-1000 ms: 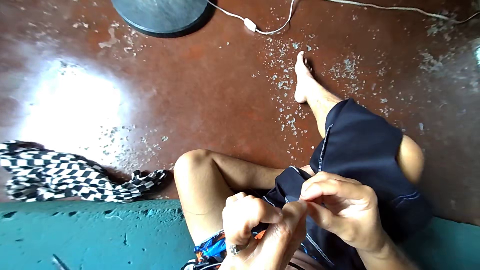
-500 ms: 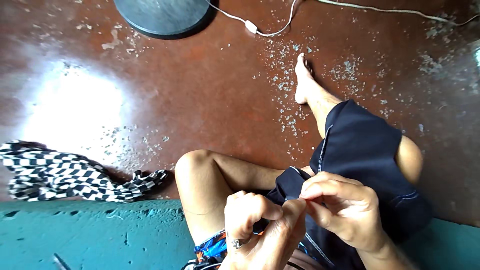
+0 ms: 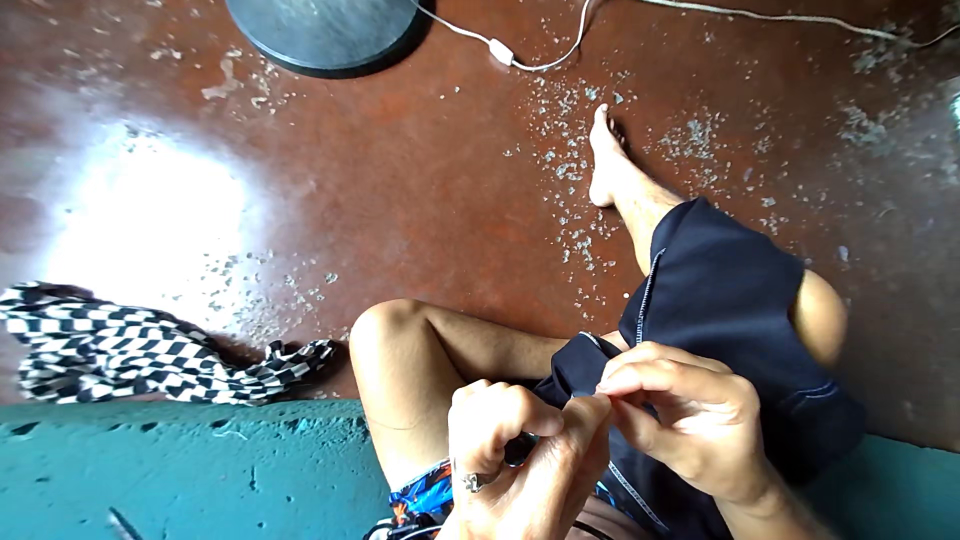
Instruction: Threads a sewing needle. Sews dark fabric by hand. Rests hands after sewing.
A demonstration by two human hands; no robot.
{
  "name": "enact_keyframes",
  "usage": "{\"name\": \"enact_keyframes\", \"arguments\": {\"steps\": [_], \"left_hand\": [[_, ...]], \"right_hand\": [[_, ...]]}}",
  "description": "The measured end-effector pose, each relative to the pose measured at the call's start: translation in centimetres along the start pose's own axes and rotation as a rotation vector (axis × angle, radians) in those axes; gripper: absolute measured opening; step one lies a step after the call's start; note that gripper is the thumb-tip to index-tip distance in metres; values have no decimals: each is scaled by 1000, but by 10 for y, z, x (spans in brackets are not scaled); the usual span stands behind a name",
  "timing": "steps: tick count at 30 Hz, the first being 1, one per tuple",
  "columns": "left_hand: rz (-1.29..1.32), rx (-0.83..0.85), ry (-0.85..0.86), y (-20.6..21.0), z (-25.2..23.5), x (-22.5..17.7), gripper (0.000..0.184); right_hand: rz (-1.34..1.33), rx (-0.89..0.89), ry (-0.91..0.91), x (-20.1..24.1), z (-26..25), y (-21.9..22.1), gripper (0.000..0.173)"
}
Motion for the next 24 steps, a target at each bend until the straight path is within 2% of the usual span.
{"name": "enact_keyframes", "arguments": {"steps": [24], "left_hand": [[-6, 30, -12, 1, -1, 1, 7]], "right_hand": [[79, -5, -40, 4, 0, -2, 8]]}}
Point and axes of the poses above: each hand's wrist, its own z-axis away from the middle knuckle, its own y-axis out of the palm, x = y × z, the point moved 9 cm from there along -z, towards the middle knuckle, and after that the axes turned 1 degree about z, right-handed, at the moved point
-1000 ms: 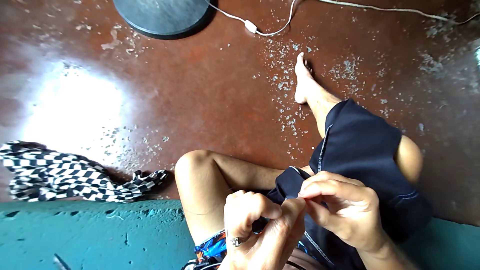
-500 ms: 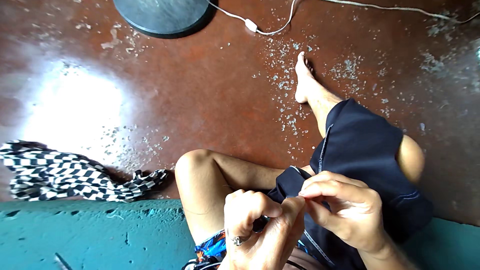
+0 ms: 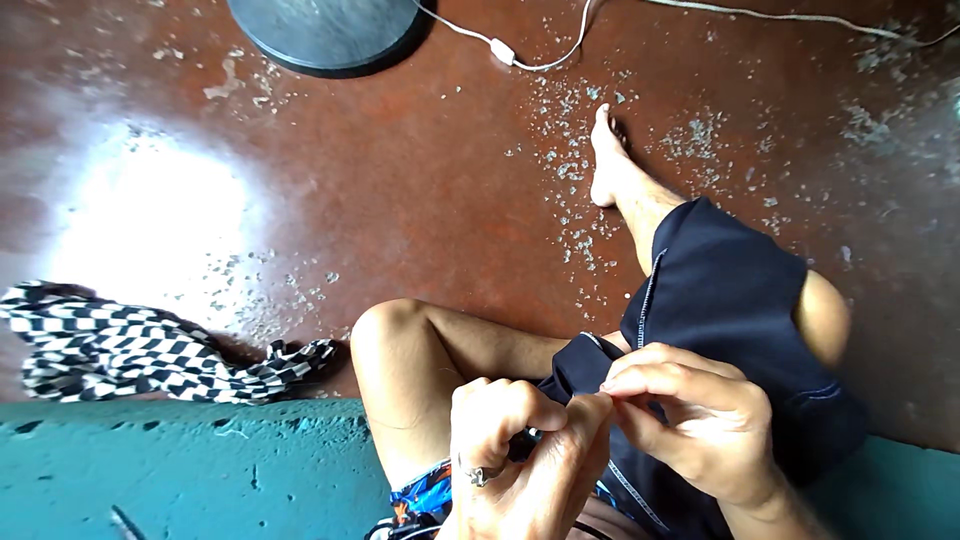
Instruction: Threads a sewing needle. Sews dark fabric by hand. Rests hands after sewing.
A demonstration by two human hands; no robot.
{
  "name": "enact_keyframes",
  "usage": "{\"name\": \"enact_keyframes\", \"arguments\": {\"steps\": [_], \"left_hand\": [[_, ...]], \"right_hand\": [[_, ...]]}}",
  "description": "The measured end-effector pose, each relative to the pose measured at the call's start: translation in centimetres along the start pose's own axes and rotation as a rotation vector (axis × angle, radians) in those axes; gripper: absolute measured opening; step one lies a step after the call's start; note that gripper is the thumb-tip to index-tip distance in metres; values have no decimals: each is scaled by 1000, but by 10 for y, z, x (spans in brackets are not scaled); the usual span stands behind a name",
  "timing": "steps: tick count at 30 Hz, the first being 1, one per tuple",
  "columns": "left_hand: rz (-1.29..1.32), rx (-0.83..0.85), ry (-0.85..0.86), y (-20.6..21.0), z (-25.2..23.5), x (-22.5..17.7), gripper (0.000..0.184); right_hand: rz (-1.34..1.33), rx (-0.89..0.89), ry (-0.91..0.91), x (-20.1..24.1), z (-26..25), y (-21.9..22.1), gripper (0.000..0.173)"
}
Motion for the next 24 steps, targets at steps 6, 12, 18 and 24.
{"name": "enact_keyframes", "arguments": {"steps": [6, 12, 18, 24], "left_hand": [[-7, 19, -6, 1, 0, 1, 6], [-9, 26, -23, 2, 0, 2, 6], [5, 21, -48, 2, 2, 5, 4], [47, 25, -89, 3, 1, 9, 5]], "right_hand": [[9, -11, 4, -1, 1, 0, 13], [23, -15, -12, 0, 1, 0, 19], [35, -24, -17, 1, 1, 0, 19], [10, -22, -11, 0, 1, -1, 17]]}}
Point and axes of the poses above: each hand's wrist, its own z-axis away from the middle knuckle, its own y-axis out of the palm, x = y × z, the point moved 9 cm from there along -z, towards the middle knuckle, and after that the axes turned 1 degree about z, right-handed, at the moved point
